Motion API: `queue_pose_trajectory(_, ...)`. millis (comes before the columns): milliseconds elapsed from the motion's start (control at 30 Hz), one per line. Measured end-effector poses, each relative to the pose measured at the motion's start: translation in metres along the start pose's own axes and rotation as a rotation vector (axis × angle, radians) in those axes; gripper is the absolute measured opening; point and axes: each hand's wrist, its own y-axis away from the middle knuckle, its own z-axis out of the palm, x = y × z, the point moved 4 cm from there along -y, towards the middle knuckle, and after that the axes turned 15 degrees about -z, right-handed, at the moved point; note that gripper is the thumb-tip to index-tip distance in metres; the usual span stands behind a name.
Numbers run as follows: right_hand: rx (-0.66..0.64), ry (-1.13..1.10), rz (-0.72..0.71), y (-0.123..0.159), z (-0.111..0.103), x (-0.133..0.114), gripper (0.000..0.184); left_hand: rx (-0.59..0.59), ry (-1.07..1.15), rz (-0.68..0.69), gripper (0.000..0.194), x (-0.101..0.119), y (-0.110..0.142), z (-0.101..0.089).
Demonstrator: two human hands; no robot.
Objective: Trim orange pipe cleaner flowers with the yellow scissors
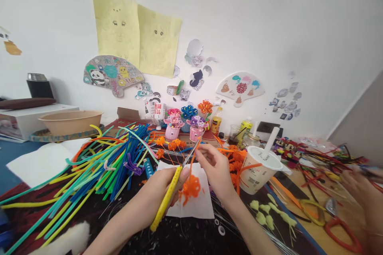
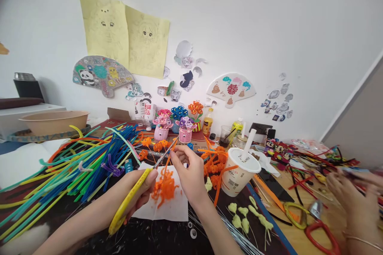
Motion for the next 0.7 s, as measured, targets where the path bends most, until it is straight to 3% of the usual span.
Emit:
queue_pose_trajectory(300,0.020,0.013,0.017,0.000,0.000,-0.001,0.023,0.010,-0.048,-0.033,0.052,0.002,0.002,-0.001)
queue_pose_trajectory(567,0.012,0.009,0.008,-0.001,0.000,0.000,0.022,-0.067,-0.069,-0.088,0.054,0.021,0.015,0.003)
queue_pose_trajectory(633,0.010,-0.004,0.008,-0.001,-0.001,-0.001,0.024,-0.030,-0.090,-0.063,0.054,0.021,0.013,0.003)
queue_pose_trajectory(700,0.042,-0.027,0.023,-0.001,-0.003,-0.001,0.026,0.079,-0.143,-0.039,0.054,0.020,0.010,-0.001)
